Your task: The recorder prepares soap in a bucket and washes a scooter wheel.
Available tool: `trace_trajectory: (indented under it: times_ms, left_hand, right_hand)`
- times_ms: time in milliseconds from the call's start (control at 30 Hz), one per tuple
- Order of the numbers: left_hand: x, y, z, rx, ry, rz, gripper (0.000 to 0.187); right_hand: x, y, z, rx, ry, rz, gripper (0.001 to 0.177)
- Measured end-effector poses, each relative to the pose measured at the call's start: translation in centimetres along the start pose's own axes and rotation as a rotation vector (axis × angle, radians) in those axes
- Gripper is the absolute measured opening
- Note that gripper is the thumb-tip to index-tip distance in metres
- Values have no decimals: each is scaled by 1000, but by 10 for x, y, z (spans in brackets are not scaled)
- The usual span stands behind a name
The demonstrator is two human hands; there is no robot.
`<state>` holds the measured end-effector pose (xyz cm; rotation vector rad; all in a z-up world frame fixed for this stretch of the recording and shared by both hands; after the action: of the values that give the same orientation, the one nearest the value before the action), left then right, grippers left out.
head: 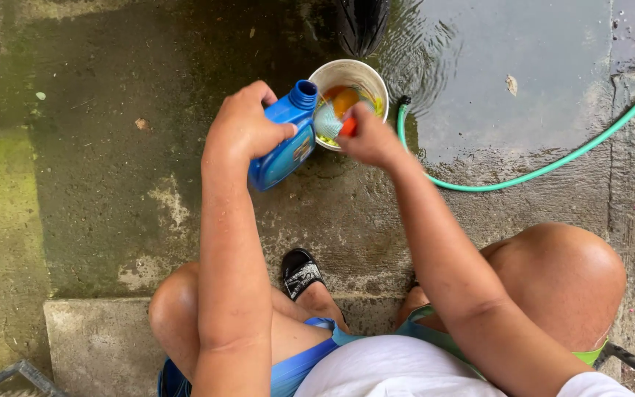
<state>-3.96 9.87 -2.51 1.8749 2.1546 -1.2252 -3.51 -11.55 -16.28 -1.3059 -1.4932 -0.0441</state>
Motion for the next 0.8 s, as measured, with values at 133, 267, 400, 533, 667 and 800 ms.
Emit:
trace_trajectory:
  times_ms: [133,267,400,533,667,800]
  left_hand:
    - [18,-2,12,29,-55,-95,50]
    - [14,-2,15,-1,-128,-7,48]
    - [8,-3,12,-13,-143,131,45]
    - [-1,-7,11,-20,-182,197,45]
    - [-7,-9,8,-59,-257,321,45]
    - [-10,-10,7,-100,-318,504,45]
  right_hand:
    - [19,-22,-53,-154,-96,-289,44]
    - [75,-51,-73,-161,-171,-482,57]
    - [104,-58,-83,-118,-72,-552,62]
    - [123,-68,-92,-141,-271,-688,51]
    - [139,-79,-100,-70,-493,-785,45]
    - [151,-99,-115,41,-605,-852,46]
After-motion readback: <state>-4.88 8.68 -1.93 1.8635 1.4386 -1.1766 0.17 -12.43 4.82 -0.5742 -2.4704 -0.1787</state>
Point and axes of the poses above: each hand's wrist, its own y-axis towards the middle knuckle, its own z-axis out of the palm, x = y × z, the point moved 3 cm from there along y, towards the middle knuckle, and after that the axes turned 14 degrees about x, right-handed, at the moved point
